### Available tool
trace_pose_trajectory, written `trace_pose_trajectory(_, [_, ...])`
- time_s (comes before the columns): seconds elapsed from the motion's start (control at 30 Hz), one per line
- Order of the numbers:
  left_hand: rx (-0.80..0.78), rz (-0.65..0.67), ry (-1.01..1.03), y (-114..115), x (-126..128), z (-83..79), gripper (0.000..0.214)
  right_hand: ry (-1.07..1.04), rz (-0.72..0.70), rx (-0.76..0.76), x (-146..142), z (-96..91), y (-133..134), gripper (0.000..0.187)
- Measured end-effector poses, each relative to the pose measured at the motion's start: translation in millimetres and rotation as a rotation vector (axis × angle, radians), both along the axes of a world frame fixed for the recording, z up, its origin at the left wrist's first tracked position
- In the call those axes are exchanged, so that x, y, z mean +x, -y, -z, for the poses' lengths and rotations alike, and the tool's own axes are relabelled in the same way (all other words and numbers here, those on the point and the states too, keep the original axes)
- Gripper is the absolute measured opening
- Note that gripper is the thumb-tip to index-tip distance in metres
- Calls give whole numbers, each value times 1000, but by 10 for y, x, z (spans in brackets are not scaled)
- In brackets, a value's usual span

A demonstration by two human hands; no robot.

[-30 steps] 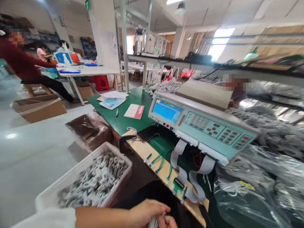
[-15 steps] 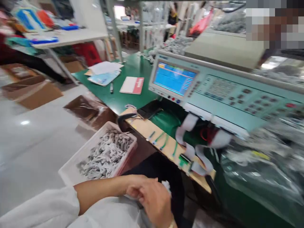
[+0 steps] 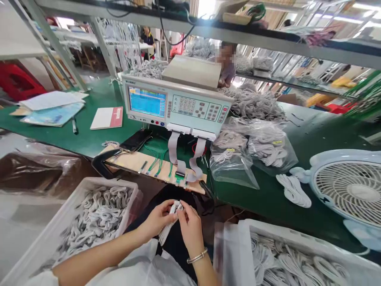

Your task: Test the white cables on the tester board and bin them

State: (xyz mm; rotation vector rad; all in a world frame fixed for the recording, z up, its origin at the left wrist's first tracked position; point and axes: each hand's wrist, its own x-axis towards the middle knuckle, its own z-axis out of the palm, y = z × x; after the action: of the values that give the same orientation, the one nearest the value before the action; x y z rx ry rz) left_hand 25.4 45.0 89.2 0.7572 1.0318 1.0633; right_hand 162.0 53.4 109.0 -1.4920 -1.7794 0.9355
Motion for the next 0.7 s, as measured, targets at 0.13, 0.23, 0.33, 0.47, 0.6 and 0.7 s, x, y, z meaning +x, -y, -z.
trace_pose_trajectory(0.13, [-72,-11,77,-26,76,-93,38,109,-35,253,-1,-32,43,29])
trace_pose_trajectory(0.23, [-178,-20,88,-69,123,-155,31,91,-90,342,-4,-54,69,22])
trace_pose_trajectory(0.33, [-129,-94,20,-144,149,-152,25,-54,-60,181,-6,-86,4,20])
trace_pose_trajectory(0.47, [67,-138,-113,-295,97,-138,22,-318,65,-109,-14,-135,-195,27])
trace_pose_trajectory(0.6, [34,28,-89,-401,-14,-204,22,-400,72,-187,-12,-151,-341,27])
trace_pose_trajectory(0.7, [-4,82,-42,-432,-82,-263,24,-352,83,-162,-3,-165,-363,26])
